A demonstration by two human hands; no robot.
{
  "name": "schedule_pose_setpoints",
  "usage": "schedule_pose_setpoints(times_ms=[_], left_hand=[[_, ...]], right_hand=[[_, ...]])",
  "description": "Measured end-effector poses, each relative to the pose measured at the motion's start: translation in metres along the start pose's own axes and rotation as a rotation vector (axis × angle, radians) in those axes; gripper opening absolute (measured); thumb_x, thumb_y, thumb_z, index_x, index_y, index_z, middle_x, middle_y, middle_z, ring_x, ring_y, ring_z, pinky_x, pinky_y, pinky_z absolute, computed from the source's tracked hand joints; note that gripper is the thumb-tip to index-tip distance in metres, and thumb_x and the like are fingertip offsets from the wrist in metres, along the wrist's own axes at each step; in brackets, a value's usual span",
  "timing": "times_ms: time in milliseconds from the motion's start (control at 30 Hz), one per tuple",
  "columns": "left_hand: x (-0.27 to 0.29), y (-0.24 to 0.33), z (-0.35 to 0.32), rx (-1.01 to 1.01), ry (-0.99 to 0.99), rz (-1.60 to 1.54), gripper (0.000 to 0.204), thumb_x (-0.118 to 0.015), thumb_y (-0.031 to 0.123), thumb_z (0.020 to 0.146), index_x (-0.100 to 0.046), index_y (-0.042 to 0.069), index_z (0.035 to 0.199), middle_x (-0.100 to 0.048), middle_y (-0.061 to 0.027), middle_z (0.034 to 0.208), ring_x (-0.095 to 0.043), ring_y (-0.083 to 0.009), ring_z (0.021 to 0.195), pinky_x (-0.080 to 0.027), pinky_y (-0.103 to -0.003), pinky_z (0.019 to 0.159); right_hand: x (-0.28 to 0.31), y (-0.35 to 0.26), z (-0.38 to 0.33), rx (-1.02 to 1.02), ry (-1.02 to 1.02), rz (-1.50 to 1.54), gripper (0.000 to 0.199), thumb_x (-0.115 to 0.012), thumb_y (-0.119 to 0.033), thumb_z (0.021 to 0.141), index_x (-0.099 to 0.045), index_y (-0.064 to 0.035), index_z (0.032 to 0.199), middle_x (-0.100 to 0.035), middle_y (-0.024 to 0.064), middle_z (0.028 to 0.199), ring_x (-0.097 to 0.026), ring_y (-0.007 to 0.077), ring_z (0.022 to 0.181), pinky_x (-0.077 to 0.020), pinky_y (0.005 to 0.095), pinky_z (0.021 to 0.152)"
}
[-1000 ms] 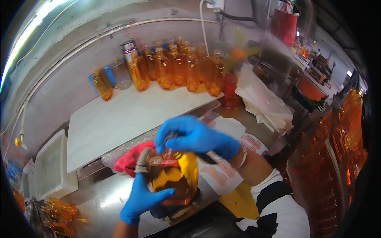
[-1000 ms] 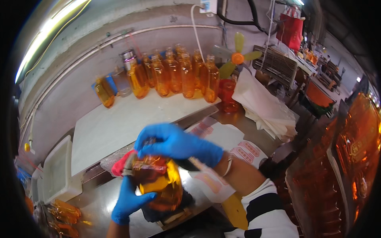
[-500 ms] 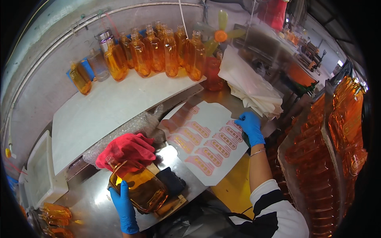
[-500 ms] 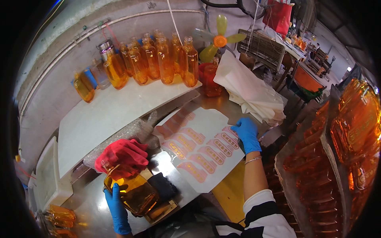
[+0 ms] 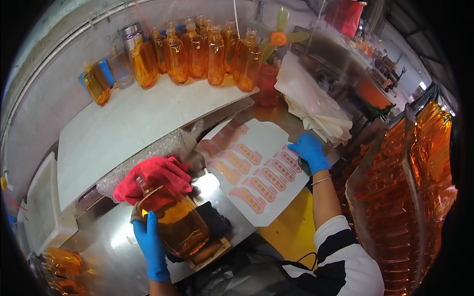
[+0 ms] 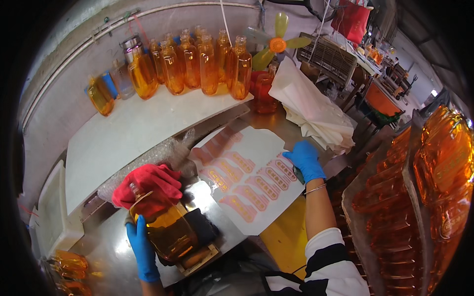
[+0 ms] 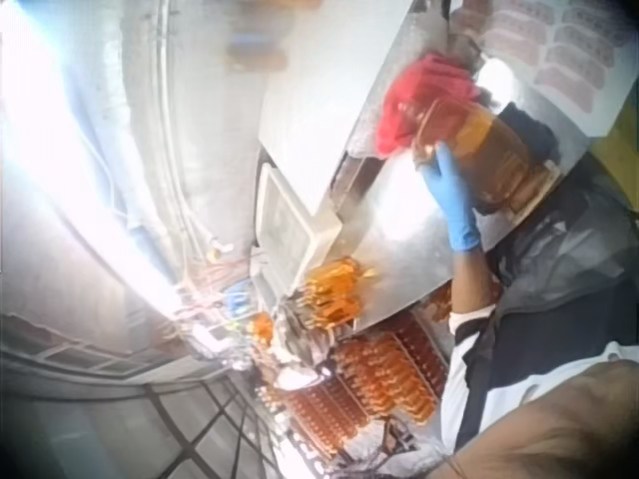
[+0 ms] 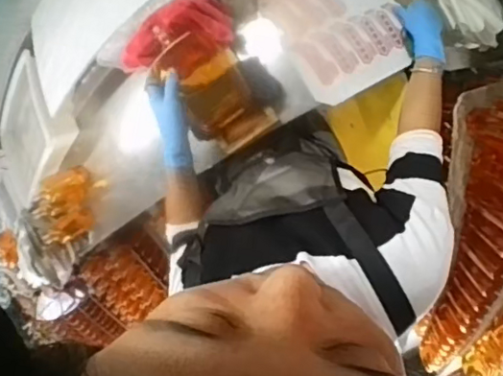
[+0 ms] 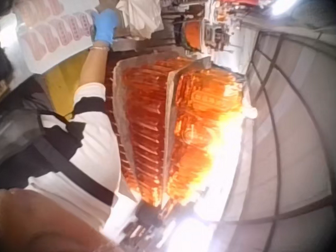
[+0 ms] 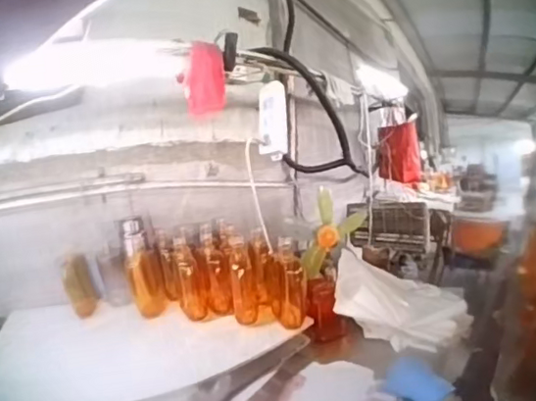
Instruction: The person repeatedly picks up amber-colored bottles, applies a rectangular label to the front, smooths it with a cloth, and places the bottle on a stainless steel counter. The process is repeated for multiple bottles in a continuous loop.
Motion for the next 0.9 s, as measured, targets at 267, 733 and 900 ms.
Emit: schedule_pose_setpoints(times_ms=[267,733,900], left_hand=[[0.003,-0.005,0.006,0.079,-0.053,0.032,0.04,-0.053,0.023,0.09,-0.042,0.001,0.122,-0.053,-0.0093,0.109,-0.053,-0.0154,0.094,-0.045,-0.027,0.079],[0.003,-0.02,-0.017,-0.004,-0.044,-0.202,0.053,-0.044,0.006,0.091,-0.022,0.002,0.138,-0.036,-0.0158,0.131,-0.043,-0.0235,0.117,-0.04,-0.034,0.096],[0.008,-0.015,-0.02,0.093,-0.086,-0.358,0.064,-0.051,0.013,0.088,-0.015,0.002,0.14,-0.037,-0.0161,0.13,-0.045,-0.0229,0.115,-0.04,-0.034,0.095]], right_hand=[[-0.023,0.042,0.011,0.041,-0.09,0.598,0.027,-0.076,-0.022,0.064,-0.061,-0.0023,0.074,-0.059,0.0128,0.069,-0.057,0.0203,0.064,-0.0462,0.0334,0.062],[0.066,-0.182,-0.136,0.407,-0.518,1.206,0.013,-0.059,0.0,0.081,-0.065,0.0036,0.092,-0.065,0.0083,0.078,-0.064,0.0151,0.07,-0.0504,0.0238,0.064],[0.082,-0.27,-0.176,0.547,-1.057,1.158,0.02,-0.066,-0.01,0.079,-0.065,0.0,0.096,-0.065,0.0057,0.086,-0.06,0.0102,0.079,-0.0486,0.0235,0.072]])
Point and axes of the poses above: each hand's wrist, its own z-axis towards the middle knuckle, its own x-axis out of the back of the hand, y = z × x, the point moved 2 cm from there along z, towards the middle knuckle
